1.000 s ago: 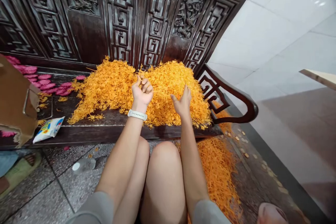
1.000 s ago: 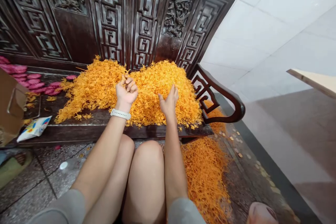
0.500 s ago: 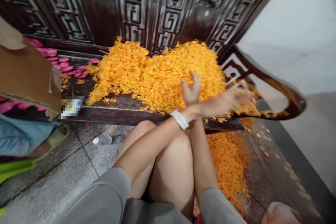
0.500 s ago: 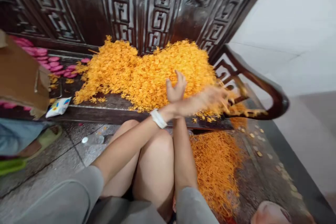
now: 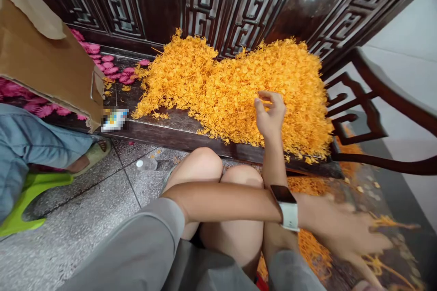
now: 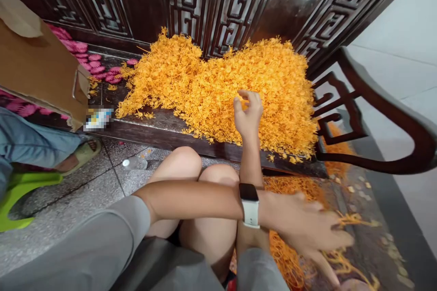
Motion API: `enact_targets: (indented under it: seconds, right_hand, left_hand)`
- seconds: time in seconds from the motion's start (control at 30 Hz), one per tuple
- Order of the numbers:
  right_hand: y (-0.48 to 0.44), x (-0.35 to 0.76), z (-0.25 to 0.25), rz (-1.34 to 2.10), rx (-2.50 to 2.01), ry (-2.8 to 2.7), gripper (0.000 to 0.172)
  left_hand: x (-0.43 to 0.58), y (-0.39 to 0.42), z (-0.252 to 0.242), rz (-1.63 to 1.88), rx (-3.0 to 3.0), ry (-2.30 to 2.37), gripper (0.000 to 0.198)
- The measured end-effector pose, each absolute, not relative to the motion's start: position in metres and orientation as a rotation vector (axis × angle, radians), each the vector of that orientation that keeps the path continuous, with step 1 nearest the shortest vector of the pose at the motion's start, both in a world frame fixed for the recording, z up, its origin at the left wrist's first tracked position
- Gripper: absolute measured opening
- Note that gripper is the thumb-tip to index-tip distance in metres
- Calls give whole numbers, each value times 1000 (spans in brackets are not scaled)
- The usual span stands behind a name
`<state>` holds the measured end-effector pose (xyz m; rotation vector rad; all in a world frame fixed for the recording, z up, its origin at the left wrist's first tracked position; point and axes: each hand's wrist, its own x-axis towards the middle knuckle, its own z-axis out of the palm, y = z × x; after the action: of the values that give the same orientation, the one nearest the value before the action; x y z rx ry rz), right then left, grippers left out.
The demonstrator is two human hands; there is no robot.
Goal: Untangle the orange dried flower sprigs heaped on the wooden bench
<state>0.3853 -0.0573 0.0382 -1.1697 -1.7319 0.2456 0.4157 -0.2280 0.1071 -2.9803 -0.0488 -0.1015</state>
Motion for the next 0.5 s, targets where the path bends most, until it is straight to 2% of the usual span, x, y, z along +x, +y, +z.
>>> enact_targets:
  seconds: [0.07,0.13,0.2,0.23,0.3,0.33,0.4,0.43,0.5]
  right_hand:
    - [-60,384,40,251,-1162,-1763,23]
    - [-63,385,41,257,-1160,-1763,20]
    - [-64,387,42,266,-1160,-1742,18]
    - [-64,387,42,270,-1160,-1734,18]
    - [-64,387,42,267,-1156,-1730,17]
    - [-64,386,42,262,-1152,-1735,17]
    - [-65,386,43,236,-1140,-1748,17]
    - [-65,387,44,214,-1136,-1753,18]
    - [-65,390,47,164,-1105,-1827,24]
  left_hand:
    - [408,-228,107,-421,-3234,-416,53]
    - [402,-219,106,-305,-3604,-262,36]
    - [400,-207,106,-23,-4017,441,13]
    - [400,-200,106,36,-4140,891,10]
    - [398,-187,110,7,-4211,1547,16]
    - [394,-180,115,-76,-4245,1616,17]
    - [377,-165,130,-368,-4348,1266,16]
    - [362,-156,140,-619,-4362,954,27]
    - [323,-138,162,-1109,-4195,260,31]
